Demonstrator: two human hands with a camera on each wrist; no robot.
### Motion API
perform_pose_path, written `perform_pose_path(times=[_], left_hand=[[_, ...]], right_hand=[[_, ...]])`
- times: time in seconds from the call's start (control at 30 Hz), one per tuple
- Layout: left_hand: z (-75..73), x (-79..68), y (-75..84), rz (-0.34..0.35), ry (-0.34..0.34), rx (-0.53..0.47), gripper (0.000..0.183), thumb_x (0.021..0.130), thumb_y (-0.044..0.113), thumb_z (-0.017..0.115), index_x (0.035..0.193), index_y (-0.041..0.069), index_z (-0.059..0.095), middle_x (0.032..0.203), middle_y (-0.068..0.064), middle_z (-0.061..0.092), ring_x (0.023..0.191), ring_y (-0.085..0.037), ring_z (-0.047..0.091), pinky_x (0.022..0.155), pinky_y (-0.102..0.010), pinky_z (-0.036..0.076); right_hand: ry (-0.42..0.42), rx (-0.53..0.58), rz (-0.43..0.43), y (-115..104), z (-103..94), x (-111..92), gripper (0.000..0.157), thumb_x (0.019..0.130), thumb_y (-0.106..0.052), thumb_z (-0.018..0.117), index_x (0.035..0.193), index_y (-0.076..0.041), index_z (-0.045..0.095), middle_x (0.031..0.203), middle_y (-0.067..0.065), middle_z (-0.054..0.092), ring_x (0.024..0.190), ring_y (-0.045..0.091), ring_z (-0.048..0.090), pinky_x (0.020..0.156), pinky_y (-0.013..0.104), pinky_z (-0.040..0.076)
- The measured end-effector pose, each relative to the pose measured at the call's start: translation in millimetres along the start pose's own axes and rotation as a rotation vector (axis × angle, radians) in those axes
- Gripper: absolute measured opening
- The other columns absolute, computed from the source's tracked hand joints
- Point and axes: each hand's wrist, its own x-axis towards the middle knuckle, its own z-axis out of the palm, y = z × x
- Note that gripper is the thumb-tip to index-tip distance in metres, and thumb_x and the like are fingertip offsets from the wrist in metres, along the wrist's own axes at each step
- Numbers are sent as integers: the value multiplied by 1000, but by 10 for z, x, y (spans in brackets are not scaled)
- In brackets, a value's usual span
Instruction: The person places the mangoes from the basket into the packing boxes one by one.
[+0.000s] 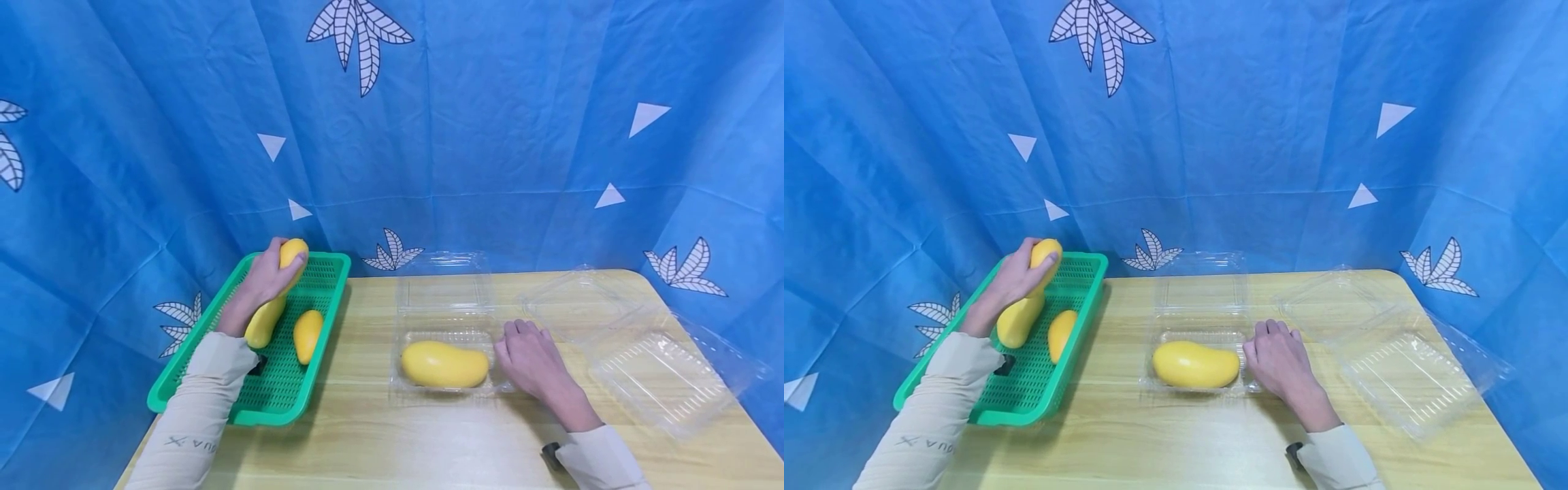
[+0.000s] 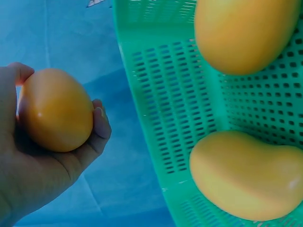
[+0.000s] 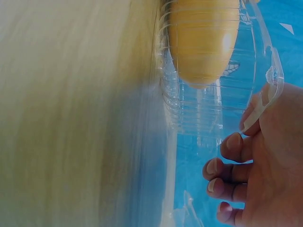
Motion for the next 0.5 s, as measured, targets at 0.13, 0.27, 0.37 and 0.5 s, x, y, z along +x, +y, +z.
perform_pose_path(times=[0.13,0.27,0.37,0.5], left_hand=[[-34,-16,65,4,25,5,78,102,59,47,147,-3,34,95,-20,56,73,-31,57,59,-35,48],[-57,-40,141,21,74,11,81,99,62,52,146,-3,37,94,-20,58,70,-30,59,55,-34,50],[-79,-66,195,49,125,0,78,99,61,53,144,-2,41,93,-19,58,66,-30,59,51,-34,50],[-123,-111,274,90,183,-17,72,99,58,54,144,2,45,94,-18,59,66,-29,58,50,-36,49]], right_hand=[[5,0,-4,2,1,1,19,100,-16,48,82,-12,52,78,3,47,76,23,45,68,37,37],[7,-3,-6,4,8,2,19,100,-17,48,82,-12,51,78,3,47,76,23,45,68,37,37],[8,-7,-6,4,10,3,19,100,-17,48,82,-12,51,78,4,47,76,23,45,68,37,37],[7,-8,-6,5,11,3,20,100,-17,48,81,-12,51,78,4,47,76,23,45,68,37,37]])
